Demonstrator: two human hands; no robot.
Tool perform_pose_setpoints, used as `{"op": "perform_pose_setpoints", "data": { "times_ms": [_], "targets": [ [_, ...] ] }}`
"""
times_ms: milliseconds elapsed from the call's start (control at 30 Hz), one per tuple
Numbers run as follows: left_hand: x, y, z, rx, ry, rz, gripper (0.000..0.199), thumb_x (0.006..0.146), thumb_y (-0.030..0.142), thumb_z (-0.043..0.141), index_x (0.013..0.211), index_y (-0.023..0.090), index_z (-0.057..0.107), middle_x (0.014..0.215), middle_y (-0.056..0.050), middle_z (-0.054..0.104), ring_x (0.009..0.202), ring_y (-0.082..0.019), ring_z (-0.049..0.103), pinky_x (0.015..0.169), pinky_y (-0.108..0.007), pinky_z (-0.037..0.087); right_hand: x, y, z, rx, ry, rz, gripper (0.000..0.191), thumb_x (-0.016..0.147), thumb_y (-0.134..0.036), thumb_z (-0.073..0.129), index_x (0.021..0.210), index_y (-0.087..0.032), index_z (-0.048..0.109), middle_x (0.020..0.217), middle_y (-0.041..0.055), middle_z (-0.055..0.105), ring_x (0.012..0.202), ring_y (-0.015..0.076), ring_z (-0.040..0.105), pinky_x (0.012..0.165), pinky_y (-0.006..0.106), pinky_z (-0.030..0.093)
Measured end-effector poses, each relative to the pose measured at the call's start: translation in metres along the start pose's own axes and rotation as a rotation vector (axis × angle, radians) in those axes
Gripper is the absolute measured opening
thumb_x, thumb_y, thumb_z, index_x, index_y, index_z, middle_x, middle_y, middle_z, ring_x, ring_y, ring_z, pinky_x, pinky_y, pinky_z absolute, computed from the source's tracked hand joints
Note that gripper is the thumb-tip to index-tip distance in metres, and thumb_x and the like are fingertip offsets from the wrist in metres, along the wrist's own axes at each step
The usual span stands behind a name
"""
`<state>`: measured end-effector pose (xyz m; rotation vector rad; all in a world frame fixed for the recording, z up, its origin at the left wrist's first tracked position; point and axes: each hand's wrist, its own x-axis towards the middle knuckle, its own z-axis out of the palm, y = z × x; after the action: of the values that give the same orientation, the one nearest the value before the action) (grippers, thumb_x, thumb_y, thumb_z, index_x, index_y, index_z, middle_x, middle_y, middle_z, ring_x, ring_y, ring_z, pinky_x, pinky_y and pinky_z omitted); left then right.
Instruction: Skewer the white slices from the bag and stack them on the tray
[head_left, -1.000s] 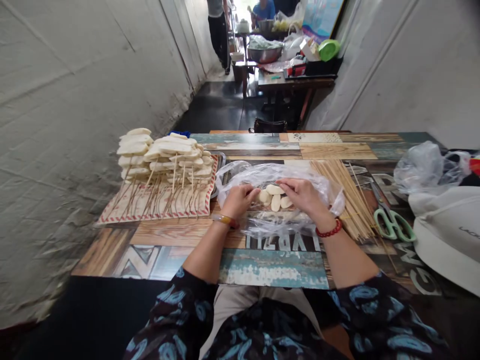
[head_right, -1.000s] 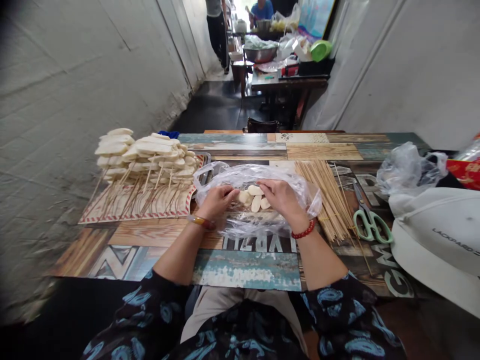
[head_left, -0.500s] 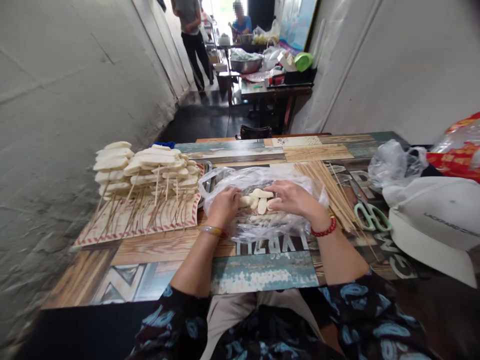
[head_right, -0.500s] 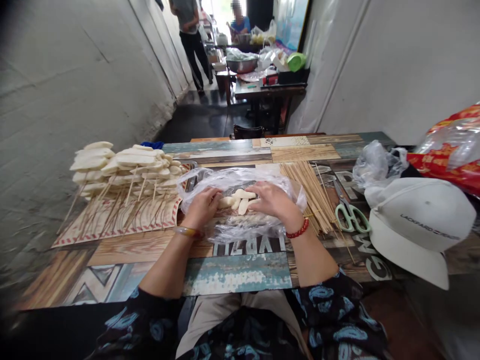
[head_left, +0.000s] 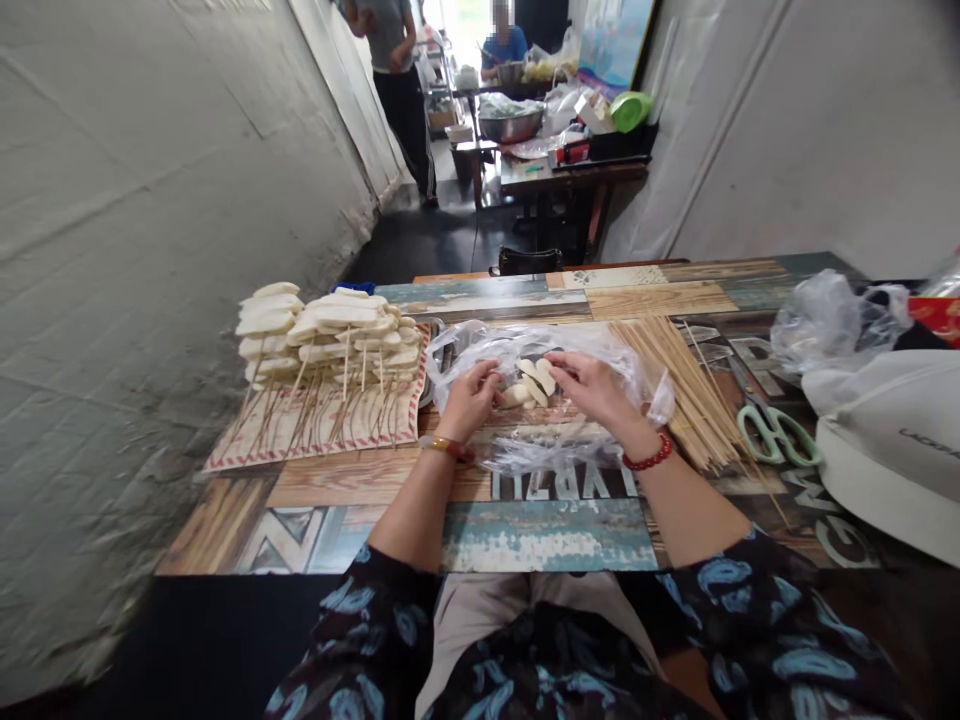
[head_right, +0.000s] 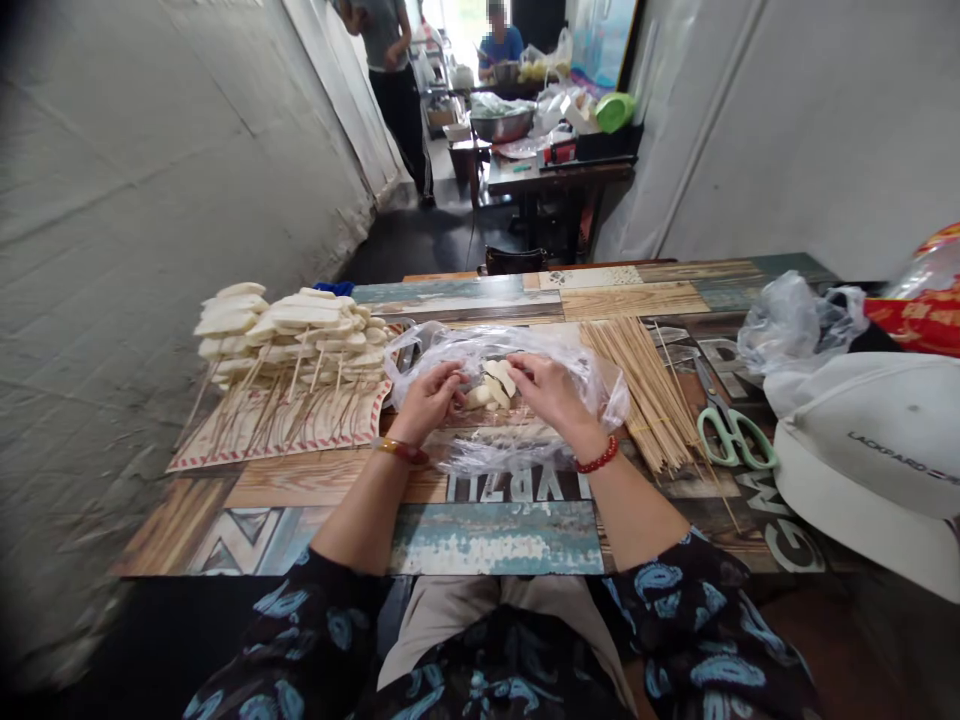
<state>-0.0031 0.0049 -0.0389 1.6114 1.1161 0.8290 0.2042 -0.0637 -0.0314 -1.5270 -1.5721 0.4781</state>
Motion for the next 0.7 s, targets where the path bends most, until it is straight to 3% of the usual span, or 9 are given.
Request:
{"op": "perform_pose_setpoints", "data": {
  "times_ms": [100,233,333,433,533,600,700],
  "targets": [
    [0.001,0.002,-0.001,-0.074,0.064,0.013,0.036,0.086,0.032,0.061,0.118,0.015,0.063,0.096,-0.008,0.071,0.058,-0.011,0.062,0.045,-0.019,0.045,0.0,0.003,-0.002,0.102,-0.026,0.056,0.033,0.092,-0.033,0.055,0.117,-0.021,0.073,0.114,0.0081,0.075,0.097,0.0231,0.072,0.082,0.036,0.059],
    [0.001,0.006,-0.003,-0.379,0.09,0.01,0.039,0.087,0.032,0.06,0.123,0.016,0.058,0.117,-0.011,0.066,0.085,-0.015,0.071,0.069,-0.026,0.057,-0.002,0.003,-0.002,0.24,-0.033,0.071,0.037,0.093,-0.033,0.05,0.121,-0.019,0.07,0.121,0.0104,0.072,0.09,0.0212,0.074,0.072,0.034,0.062],
    [-0.002,0.008,-0.004,-0.454,0.104,0.014,0.029,0.089,0.03,0.058,0.113,0.015,0.061,0.112,-0.01,0.068,0.088,-0.015,0.071,0.079,-0.029,0.057,-0.004,-0.001,-0.005,0.236,-0.011,0.021,0.036,0.095,-0.035,0.048,0.117,-0.02,0.071,0.119,0.0104,0.072,0.093,0.0216,0.073,0.073,0.034,0.062],
    [-0.004,0.007,-0.004,-0.31,0.084,0.079,0.023,0.091,0.028,0.053,0.103,0.014,0.066,0.104,-0.01,0.071,0.085,-0.017,0.071,0.081,-0.032,0.057,-0.002,-0.004,-0.013,0.129,-0.021,-0.111,0.037,0.096,-0.035,0.048,0.124,-0.022,0.068,0.125,0.0101,0.069,0.108,0.0231,0.069,0.093,0.04,0.058],
    [-0.003,0.005,-0.004,-0.068,0.076,0.241,0.027,0.09,0.025,0.053,0.11,0.015,0.067,0.117,-0.013,0.07,0.108,-0.024,0.067,0.097,-0.041,0.053,0.004,0.004,-0.02,-0.044,-0.011,-0.239,0.043,0.098,-0.032,0.044,0.137,-0.022,0.059,0.142,0.0102,0.059,0.133,0.0233,0.053,0.116,0.046,0.039],
    [-0.002,0.003,-0.005,0.083,0.084,0.313,0.036,0.088,0.021,0.056,0.123,0.017,0.064,0.134,-0.013,0.063,0.127,-0.027,0.057,0.11,-0.045,0.043,0.007,0.017,-0.021,-0.153,-0.002,-0.238,0.049,0.097,-0.031,0.041,0.143,-0.019,0.052,0.149,0.0128,0.052,0.141,0.0244,0.044,0.119,0.049,0.032],
    [-0.001,-0.001,-0.002,0.239,0.054,0.254,0.052,0.083,0.013,0.058,0.135,0.011,0.056,0.144,-0.018,0.054,0.136,-0.029,0.05,0.118,-0.046,0.033,0.007,0.042,-0.016,-0.243,0.001,-0.166,0.056,0.095,-0.035,0.042,0.146,-0.011,0.048,0.151,0.0198,0.047,0.143,0.0296,0.041,0.118,0.055,0.032]
  ]
}}
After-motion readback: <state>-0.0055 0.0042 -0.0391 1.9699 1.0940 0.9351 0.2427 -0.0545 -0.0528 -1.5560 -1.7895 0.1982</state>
